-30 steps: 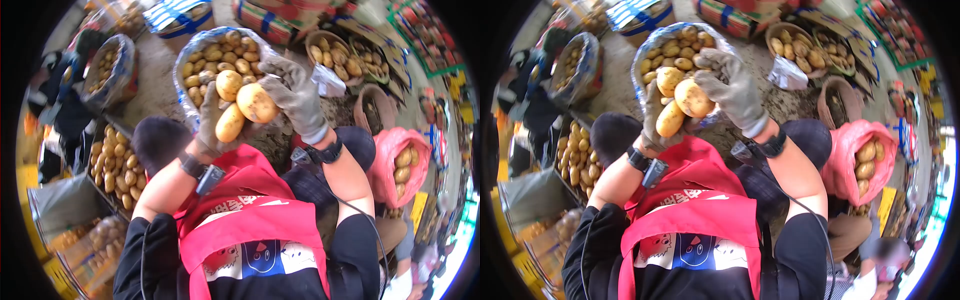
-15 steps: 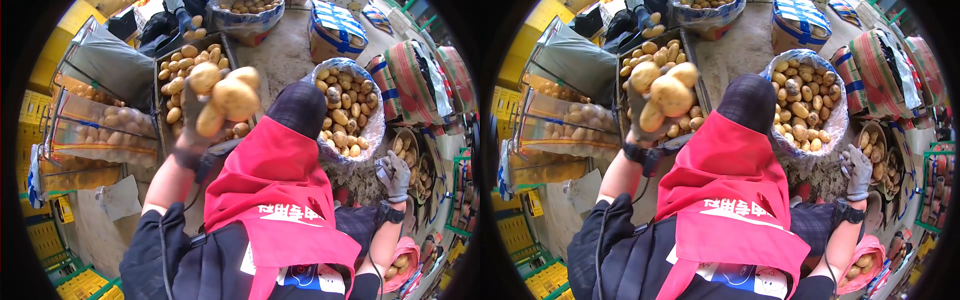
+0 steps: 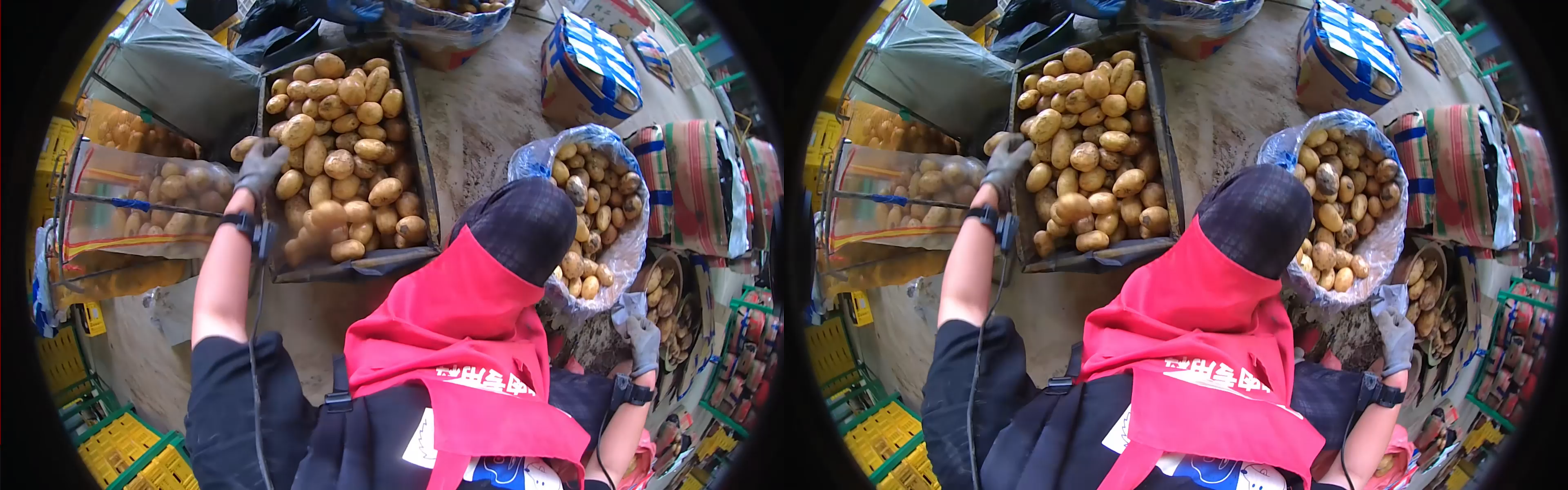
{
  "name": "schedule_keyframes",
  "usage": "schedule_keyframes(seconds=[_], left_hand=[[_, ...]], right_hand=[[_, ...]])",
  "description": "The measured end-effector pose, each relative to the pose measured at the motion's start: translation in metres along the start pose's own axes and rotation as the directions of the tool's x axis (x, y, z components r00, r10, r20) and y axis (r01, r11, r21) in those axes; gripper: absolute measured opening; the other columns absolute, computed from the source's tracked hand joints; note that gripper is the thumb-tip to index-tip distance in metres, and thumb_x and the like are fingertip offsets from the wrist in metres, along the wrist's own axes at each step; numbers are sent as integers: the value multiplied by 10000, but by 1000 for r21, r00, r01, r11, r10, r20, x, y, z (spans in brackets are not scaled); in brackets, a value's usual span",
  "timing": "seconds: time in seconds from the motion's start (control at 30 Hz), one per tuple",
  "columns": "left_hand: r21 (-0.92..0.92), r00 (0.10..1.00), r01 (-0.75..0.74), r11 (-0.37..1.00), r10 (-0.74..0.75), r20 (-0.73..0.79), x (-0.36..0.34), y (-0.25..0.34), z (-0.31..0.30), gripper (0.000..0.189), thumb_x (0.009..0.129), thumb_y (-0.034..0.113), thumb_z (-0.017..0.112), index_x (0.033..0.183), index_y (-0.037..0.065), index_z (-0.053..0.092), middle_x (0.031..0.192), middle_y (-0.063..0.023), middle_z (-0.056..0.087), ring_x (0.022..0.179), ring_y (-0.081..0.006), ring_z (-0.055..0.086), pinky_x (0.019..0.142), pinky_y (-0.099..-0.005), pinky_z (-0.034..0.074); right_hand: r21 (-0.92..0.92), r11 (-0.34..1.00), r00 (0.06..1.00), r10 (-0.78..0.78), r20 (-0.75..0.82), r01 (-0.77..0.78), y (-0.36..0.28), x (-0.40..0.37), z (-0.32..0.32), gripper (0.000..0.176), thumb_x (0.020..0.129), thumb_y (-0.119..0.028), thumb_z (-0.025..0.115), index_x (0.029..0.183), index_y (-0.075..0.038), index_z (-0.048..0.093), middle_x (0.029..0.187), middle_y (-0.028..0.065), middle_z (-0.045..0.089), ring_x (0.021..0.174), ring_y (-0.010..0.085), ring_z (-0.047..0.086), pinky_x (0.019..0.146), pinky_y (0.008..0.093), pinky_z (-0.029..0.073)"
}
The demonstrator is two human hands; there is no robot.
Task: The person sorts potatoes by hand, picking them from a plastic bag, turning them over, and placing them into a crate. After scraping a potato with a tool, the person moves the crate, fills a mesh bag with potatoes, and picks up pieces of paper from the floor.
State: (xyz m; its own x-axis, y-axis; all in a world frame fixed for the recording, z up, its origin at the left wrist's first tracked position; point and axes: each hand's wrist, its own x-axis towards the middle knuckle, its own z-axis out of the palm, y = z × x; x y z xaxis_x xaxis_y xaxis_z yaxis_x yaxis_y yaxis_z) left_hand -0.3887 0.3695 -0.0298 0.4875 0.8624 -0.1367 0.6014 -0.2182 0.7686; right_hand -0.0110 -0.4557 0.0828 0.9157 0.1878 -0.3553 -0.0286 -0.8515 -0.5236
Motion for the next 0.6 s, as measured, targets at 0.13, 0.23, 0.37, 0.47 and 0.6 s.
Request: schedule_keyframes(seconds=[0.13, 0.23, 0.37, 0.47, 0.6], left_hand=[[460, 989, -145, 876, 126, 73, 67, 16, 21, 903, 808, 533, 789, 1532, 90, 479, 1454, -281, 561, 1369, -400, 539, 1162, -446, 422], [683, 999, 27, 730, -40, 3, 67, 27, 62, 956, 801, 577, 772, 1593, 188, 403, 1480, -269, 544, 1407, -425, 501, 1171, -481, 413], [162, 924, 52, 986, -109, 368, 66, 22, 48, 861, 821, 428, 838, 1531, 113, 466, 1371, -170, 606, 1285, -282, 580, 1124, -387, 452], [171, 612, -16, 985, -126, 781, 59, 67, 15, 823, 844, 365, 837, 1509, 30, 488, 1380, -127, 622, 1268, -231, 586, 1129, -380, 447], [46, 886, -335, 941, 299, 354, 122, 49, 30, 791, 852, 428, 833, 1458, 22, 527, 1458, -182, 567, 1344, -296, 545, 1158, -411, 427]], right_hand=[[1, 1000, 999, -16, -40, 16, -22, 8, 4, 219, 944, -170, 734, 1060, 16, 731, 922, 23, 710, 810, 91, 612, 743, 259, 518], [-36, 999, 1000, -8, -21, 7, -30, 17, 5, 275, 953, -193, 739, 1109, 33, 720, 958, 40, 715, 852, 111, 614, 776, 281, 525], [-76, 997, 999, 34, 2, -34, -47, 24, 8, 295, 971, -207, 723, 1125, 43, 710, 990, 49, 720, 885, 116, 618, 807, 283, 524], [-80, 994, 996, 83, 23, -81, -53, 31, 7, 292, 986, -193, 706, 1142, 53, 702, 1035, 70, 723, 943, 132, 632, 847, 286, 523], [-68, 994, 994, 85, 62, -81, -73, 50, 16, 313, 999, -183, 688, 1196, 60, 690, 1078, 78, 714, 945, 133, 635, 821, 274, 536]])
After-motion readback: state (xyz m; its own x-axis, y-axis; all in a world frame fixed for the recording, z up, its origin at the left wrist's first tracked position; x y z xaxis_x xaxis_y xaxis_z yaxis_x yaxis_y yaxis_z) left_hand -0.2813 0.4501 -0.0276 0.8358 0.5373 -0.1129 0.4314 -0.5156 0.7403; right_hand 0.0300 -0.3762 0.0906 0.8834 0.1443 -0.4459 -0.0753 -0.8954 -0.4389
